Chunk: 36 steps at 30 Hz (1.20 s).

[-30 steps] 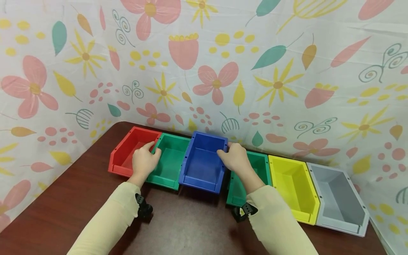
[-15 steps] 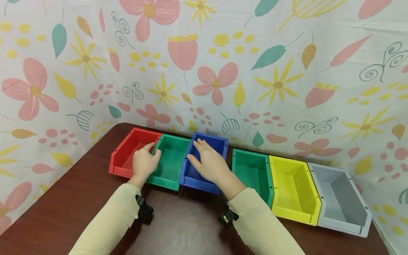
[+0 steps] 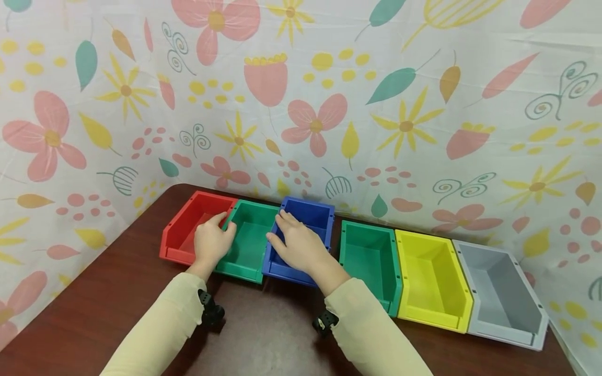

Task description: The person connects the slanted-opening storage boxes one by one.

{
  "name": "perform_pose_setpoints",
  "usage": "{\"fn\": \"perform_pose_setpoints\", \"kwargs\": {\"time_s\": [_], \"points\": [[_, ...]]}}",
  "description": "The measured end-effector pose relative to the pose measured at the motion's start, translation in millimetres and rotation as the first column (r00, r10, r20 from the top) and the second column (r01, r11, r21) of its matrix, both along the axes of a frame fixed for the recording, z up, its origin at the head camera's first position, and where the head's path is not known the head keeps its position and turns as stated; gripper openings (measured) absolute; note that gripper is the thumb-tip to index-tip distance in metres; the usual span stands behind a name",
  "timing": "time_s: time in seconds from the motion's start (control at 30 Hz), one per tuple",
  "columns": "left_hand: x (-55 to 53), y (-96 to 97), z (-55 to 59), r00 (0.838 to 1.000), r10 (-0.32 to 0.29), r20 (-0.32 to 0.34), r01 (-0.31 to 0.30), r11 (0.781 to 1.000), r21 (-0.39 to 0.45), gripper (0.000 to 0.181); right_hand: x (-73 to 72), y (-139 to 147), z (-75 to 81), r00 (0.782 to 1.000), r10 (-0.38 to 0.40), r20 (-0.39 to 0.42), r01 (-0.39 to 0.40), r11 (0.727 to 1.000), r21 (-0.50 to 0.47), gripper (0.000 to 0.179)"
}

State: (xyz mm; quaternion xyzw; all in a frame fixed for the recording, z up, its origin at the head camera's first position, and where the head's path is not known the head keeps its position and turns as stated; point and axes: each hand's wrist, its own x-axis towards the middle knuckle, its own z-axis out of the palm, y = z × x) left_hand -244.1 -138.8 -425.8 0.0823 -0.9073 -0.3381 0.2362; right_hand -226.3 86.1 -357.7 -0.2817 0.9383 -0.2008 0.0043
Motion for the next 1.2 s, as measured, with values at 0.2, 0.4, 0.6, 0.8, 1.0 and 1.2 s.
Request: {"fn": "perform_pose_setpoints", "kwargs": {"time_s": [0.2, 0.4, 0.6, 0.8, 1.0, 1.2], "points": [[-2.8, -1.7, -1.3, 1.000, 0.005, -0.001, -0.005, 1.000, -0.003, 0.039, -2.4, -3.6, -2.0, 1.000, -0.017, 0.009, 0.017, 1.000, 0.011, 0.061], [-3.3, -2.6, -2.2, 1.000, 0.009, -0.002, -0.009, 1.000, -0.004, 0.039, 1.2, -7.0, -8.0, 0.999, -0.041, -0.004, 0.040, 0.999, -0.024, 0.060], [1.2, -3.0, -1.4, 1.000, 0.006, 0.010, -0.006, 1.000, 0.006, 0.040, 9.1, -17.5, -21.6, 0.992, -0.092, -0.086, 0.086, 0.994, -0.071, 0.054], [3.0, -2.0, 0.1, 1.000, 0.007, 0.014, -0.007, 1.000, 0.007, 0.039, 12.3, -24.0, -35.1, 0.976, -0.144, -0.162, 0.129, 0.987, -0.099, 0.051], [2.3, -0.3, 1.0, 1.000, 0.008, 0.008, -0.008, 1.000, 0.005, 0.039, 12.0, -24.6, -44.4, 0.963, -0.153, -0.221, 0.130, 0.985, -0.114, 0.050], [0.9, -0.1, 1.1, 1.000, 0.006, -0.001, -0.006, 1.000, 0.011, 0.039, 10.3, -25.0, -45.8, 0.954, -0.161, -0.253, 0.137, 0.984, -0.109, 0.049]]}}
